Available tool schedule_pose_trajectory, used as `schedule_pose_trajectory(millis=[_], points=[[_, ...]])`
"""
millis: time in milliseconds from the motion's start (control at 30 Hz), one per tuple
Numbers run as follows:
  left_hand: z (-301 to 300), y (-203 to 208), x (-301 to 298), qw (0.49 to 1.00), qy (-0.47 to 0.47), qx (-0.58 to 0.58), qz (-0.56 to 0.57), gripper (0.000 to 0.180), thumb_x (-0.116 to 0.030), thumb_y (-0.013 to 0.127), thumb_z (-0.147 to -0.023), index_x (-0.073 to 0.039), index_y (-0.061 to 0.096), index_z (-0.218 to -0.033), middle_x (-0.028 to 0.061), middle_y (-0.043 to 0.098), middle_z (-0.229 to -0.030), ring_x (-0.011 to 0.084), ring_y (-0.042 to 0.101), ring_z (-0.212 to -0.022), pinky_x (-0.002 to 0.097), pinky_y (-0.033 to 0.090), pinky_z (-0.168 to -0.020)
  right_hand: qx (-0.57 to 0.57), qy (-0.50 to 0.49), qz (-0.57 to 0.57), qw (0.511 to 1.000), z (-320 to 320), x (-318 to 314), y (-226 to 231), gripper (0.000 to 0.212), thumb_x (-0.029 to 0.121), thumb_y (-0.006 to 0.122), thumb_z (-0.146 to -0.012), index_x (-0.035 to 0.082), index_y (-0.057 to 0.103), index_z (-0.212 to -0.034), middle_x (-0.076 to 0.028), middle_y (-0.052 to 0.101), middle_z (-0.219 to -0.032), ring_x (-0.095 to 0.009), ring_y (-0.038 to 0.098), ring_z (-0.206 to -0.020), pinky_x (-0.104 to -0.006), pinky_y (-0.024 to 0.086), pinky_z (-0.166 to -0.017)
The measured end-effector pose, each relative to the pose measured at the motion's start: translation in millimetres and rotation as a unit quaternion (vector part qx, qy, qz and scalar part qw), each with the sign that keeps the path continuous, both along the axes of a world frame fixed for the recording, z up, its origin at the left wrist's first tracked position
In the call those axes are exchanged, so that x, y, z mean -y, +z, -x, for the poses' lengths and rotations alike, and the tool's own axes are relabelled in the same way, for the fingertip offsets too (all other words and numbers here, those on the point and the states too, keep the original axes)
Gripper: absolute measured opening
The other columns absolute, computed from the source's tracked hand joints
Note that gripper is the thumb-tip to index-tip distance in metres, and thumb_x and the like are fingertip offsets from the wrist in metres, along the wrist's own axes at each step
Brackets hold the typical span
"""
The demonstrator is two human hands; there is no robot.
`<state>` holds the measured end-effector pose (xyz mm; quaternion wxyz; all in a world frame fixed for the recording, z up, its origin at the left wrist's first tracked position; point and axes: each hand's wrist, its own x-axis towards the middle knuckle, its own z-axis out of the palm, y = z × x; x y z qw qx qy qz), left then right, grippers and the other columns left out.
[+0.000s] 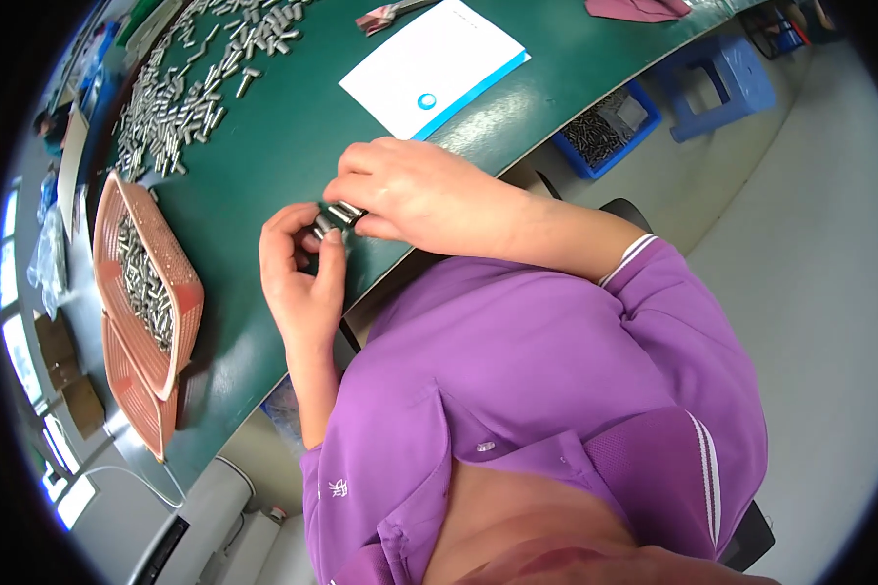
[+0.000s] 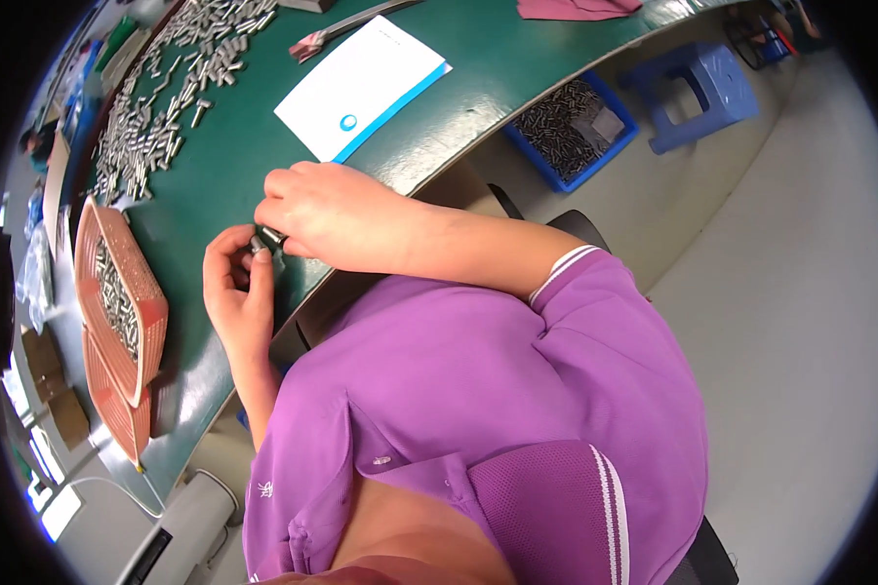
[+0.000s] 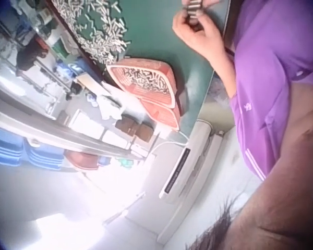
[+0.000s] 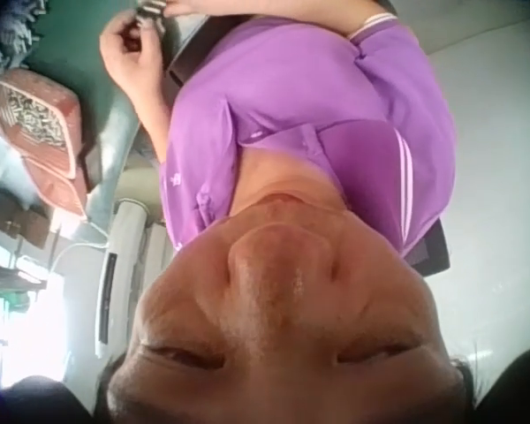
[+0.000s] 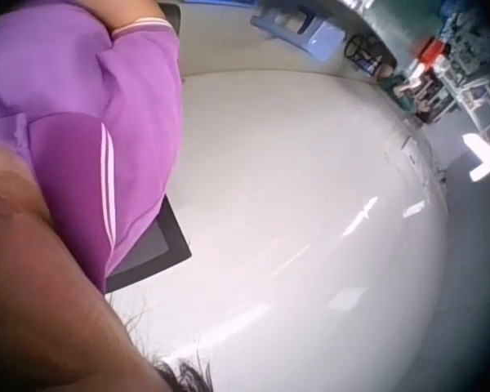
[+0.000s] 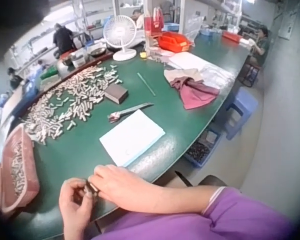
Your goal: The person inspects small metal pins and inserts them into a template card for quality control by hand.
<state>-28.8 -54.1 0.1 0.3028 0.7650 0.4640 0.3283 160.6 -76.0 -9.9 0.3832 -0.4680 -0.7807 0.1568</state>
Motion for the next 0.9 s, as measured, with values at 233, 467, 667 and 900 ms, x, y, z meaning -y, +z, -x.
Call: schedule_pose_trajectory(millis=[233, 467, 667, 900], points=[[9.3, -5.9, -5.1, 0.976, -0.015, 0.166, 0.141, 0.024, 0.000, 0.058, -0.092, 0.002, 0.050, -0.114, 0.0075, 0.060, -0.108, 0.0084, 0.056, -0.089, 0.0232, 0.047, -0.081, -0.001, 0.025, 0.036, 0.999, -0.1, 5.8, 4.9, 0.038, 0.009, 0.073, -0.075, 0.006, 0.056, -0.109, -0.008, 0.054, -0.100, -0.028, 0.056, -0.095, -0.0395, 0.048, -0.083], [4.7, -7.1, -10.5, 0.941, -0.001, 0.295, 0.166, 0.031, 0.003, 0.064, -0.087, -0.001, 0.053, -0.116, 0.0061, 0.059, -0.106, 0.0083, 0.056, -0.085, 0.0206, 0.047, -0.073, -0.036, 0.057, 0.040, 0.997, -16.9, 13.2, 14.5, 0.037, 0.011, 0.070, -0.078, 0.006, 0.058, -0.112, -0.010, 0.057, -0.105, -0.028, 0.056, -0.098, -0.0390, 0.047, -0.086], [7.6, -12.6, -9.8, 0.935, 0.021, 0.295, 0.194, 0.017, 0.002, 0.063, -0.089, 0.000, 0.061, -0.105, 0.0066, 0.061, -0.106, 0.0108, 0.060, -0.085, 0.0240, 0.049, -0.078, 0.011, -0.165, -0.087, 0.982, -74.9, -2.0, 36.7, 0.025, 0.012, 0.065, -0.079, 0.006, 0.064, -0.103, -0.011, 0.063, -0.097, -0.031, 0.060, -0.091, -0.0403, 0.050, -0.082], [5.5, -14.0, -10.6, 0.914, 0.045, 0.353, 0.196, 0.016, 0.002, 0.061, -0.090, 0.000, 0.061, -0.106, 0.0073, 0.061, -0.109, 0.0128, 0.061, -0.089, 0.0240, 0.050, -0.080, 0.125, -0.158, -0.034, 0.979, -75.7, -12.0, 40.2, 0.023, 0.014, 0.066, -0.077, 0.009, 0.067, -0.100, -0.008, 0.063, -0.093, -0.028, 0.059, -0.091, -0.0394, 0.050, -0.081]])
